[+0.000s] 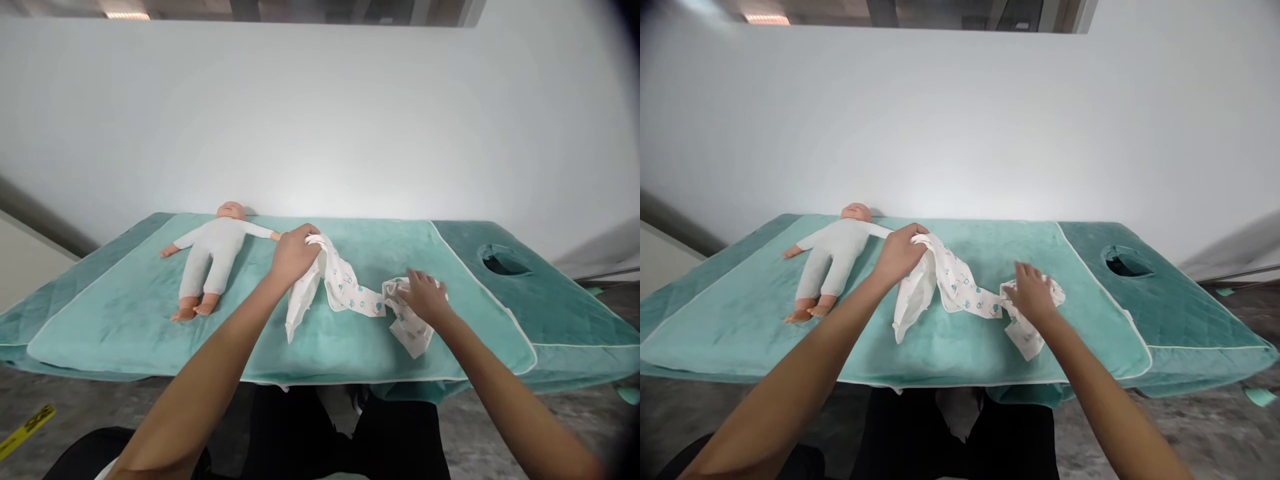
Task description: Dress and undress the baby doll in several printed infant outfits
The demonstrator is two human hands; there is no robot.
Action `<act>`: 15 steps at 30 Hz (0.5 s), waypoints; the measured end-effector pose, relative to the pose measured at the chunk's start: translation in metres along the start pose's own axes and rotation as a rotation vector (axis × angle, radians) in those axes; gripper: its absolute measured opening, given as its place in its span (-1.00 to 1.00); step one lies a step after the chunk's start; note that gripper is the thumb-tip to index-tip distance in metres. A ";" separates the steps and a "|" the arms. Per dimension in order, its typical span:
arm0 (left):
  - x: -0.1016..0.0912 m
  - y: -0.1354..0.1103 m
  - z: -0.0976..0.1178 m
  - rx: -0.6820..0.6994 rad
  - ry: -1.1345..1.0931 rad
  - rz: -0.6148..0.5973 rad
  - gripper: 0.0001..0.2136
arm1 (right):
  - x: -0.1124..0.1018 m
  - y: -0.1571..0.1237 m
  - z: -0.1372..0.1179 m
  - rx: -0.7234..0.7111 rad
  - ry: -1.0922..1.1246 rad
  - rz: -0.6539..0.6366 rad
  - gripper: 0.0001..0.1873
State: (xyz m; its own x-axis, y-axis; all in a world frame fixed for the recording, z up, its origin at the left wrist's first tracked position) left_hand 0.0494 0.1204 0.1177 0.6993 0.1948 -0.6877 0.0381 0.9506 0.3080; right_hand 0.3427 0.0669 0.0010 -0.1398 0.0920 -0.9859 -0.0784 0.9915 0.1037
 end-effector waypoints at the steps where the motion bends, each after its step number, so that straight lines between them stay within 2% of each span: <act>1: -0.001 0.003 0.006 0.007 0.010 0.004 -0.80 | -0.015 0.004 -0.022 -0.080 0.111 0.101 -0.38; 4: -0.001 0.008 0.027 0.028 0.039 -0.034 -0.79 | -0.049 0.016 -0.094 -0.367 0.435 0.235 -0.34; 5: -0.001 0.008 0.035 0.036 0.055 -0.055 -0.78 | -0.056 0.024 -0.111 -0.408 0.496 0.250 -0.38; 7: -0.005 0.006 0.048 0.047 0.131 -0.073 -0.77 | -0.062 0.045 -0.129 -0.389 0.535 0.276 -0.54; 9: -0.017 0.004 0.058 0.049 0.274 -0.041 -0.76 | -0.066 0.070 -0.126 -0.322 0.510 0.319 -0.68; 11: -0.033 0.006 0.062 0.054 0.443 0.010 -0.73 | -0.070 0.093 -0.109 -0.273 0.481 0.368 -0.73; 13: -0.050 0.011 0.058 0.037 0.557 0.043 -0.72 | -0.074 0.111 -0.087 -0.242 0.490 0.379 -0.77; 15: -0.064 0.019 0.041 -0.012 0.582 0.036 -0.72 | -0.075 0.123 -0.064 -0.210 0.511 0.334 -0.81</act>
State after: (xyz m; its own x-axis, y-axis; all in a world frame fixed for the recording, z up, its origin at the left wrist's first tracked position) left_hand 0.0348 0.1156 0.1948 0.1925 0.3246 -0.9260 0.0109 0.9429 0.3328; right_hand 0.2803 0.1760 0.0963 -0.6384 0.2861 -0.7145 -0.1334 0.8731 0.4688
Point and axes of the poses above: each hand's wrist, its own y-axis towards the middle knuckle, its own x-axis out of the palm, z = x × y, the point moved 8 cm from there along y, towards the middle knuckle, and after that the axes turned 4 degrees about -x, right-handed, at the moved point
